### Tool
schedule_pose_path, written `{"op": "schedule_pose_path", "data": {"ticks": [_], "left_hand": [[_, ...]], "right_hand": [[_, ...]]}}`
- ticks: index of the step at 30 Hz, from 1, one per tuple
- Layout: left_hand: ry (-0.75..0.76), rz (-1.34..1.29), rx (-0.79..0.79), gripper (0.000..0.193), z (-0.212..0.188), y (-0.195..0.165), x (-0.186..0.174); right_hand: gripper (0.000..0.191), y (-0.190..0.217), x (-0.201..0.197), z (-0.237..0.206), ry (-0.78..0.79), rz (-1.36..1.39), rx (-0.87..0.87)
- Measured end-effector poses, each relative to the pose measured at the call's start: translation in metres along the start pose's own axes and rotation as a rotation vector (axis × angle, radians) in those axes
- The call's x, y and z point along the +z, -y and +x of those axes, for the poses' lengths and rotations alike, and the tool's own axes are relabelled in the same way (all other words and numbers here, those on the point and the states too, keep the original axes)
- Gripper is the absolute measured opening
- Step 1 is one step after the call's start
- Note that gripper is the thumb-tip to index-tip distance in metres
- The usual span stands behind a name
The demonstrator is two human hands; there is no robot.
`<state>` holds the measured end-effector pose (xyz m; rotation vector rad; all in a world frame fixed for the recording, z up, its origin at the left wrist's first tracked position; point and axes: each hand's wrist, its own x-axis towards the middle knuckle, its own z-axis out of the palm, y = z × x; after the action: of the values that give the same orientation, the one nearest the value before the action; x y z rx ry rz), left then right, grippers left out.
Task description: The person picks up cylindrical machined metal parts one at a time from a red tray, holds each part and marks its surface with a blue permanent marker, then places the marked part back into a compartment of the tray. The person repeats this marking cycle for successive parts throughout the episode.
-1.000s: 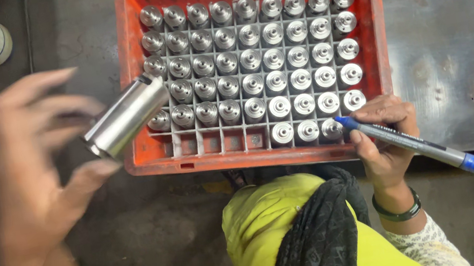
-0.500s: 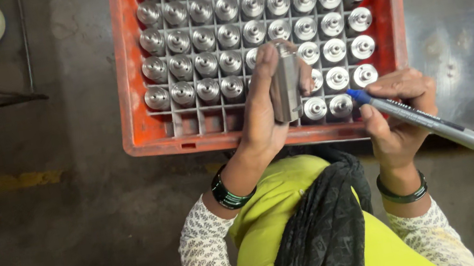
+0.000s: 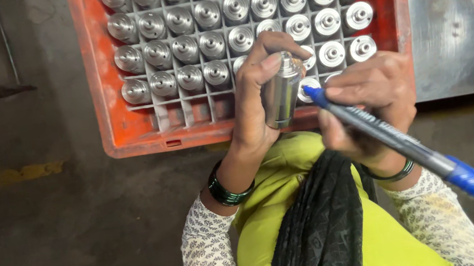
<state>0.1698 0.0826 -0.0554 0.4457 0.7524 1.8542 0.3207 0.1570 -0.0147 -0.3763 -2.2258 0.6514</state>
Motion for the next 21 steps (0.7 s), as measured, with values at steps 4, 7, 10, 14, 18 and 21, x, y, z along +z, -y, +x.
{"op": "schedule_pose_path", "data": {"ticks": [4, 7, 10, 14, 18, 21], "left_hand": [[-0.079, -0.004, -0.025, 0.036, 0.0, 0.0, 0.003], [-0.094, -0.014, -0.048, 0.038, 0.003, 0.0, 0.006], [-0.066, -0.095, -0.028, 0.038, 0.005, 0.001, 0.008], [-0.115, -0.072, -0.014, 0.028, 0.004, 0.003, 0.005], [-0.027, 0.008, 0.079, 0.031, 0.003, 0.011, 0.0], [0.025, -0.105, 0.069, 0.033, 0.006, 0.016, -0.004]], "right_hand": [[0.026, 0.002, 0.014, 0.007, -0.126, 0.01, -0.162], [0.026, 0.003, 0.01, 0.006, -0.084, 0.02, -0.088], [0.026, 0.002, 0.0, 0.002, -0.01, -0.011, -0.027], [0.028, -0.001, 0.01, -0.007, -0.023, 0.017, -0.103], [0.027, -0.008, 0.006, -0.015, -0.02, 0.095, -0.03], [0.024, -0.012, 0.001, -0.015, -0.061, 0.042, 0.071]]}}
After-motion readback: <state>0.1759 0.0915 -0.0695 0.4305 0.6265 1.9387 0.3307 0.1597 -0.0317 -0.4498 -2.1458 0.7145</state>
